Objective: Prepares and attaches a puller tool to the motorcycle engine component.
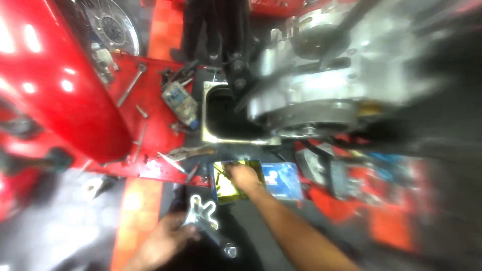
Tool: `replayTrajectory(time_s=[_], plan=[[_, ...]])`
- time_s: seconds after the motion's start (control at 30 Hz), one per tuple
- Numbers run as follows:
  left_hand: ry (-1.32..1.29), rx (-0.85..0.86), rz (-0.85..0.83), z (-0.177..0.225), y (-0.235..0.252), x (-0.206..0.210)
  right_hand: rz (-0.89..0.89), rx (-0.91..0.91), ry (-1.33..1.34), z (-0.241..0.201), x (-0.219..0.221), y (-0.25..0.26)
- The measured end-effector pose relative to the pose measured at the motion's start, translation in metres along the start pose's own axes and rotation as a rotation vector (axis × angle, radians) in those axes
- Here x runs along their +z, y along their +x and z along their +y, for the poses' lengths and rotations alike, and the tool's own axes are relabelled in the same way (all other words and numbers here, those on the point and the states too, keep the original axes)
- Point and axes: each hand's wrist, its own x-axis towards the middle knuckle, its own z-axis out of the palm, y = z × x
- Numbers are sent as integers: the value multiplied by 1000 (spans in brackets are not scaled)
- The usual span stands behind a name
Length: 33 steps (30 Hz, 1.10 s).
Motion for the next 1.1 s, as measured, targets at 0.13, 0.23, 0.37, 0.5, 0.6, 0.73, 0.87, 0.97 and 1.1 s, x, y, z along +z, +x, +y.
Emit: replayTrajectory(time_s=[0.13, 0.23, 0.37, 0.5, 0.6, 0.73, 0.87, 0.97, 1.1], plan=[[-53, 0, 3, 1, -8, -1, -140, 83, 13, -20, -6, 11], [-74, 16, 5, 1, -7, -1, -200, 70, -20, -23, -16, 13], [-55, 52, -16, 6, 0, -1, -235, 31, 347, -2, -23, -15], [-22, 59, -52, 15, 13, 0, -333, -77, 1050, 22, -33, -87], [21, 54, -70, 27, 23, 7, -123, -120, 1224, 28, -46, -139], [106, 61, -125, 45, 34, 19, 179, -111, 1168, 23, -68, -193], [168, 96, -163, 60, 42, 30, 341, -82, 863, 22, -75, -211], [205, 140, -175, 67, 45, 34, 385, -29, 829, 22, -79, -218], [279, 144, -174, 75, 45, 38, 513, -35, 779, 14, -81, -230]])
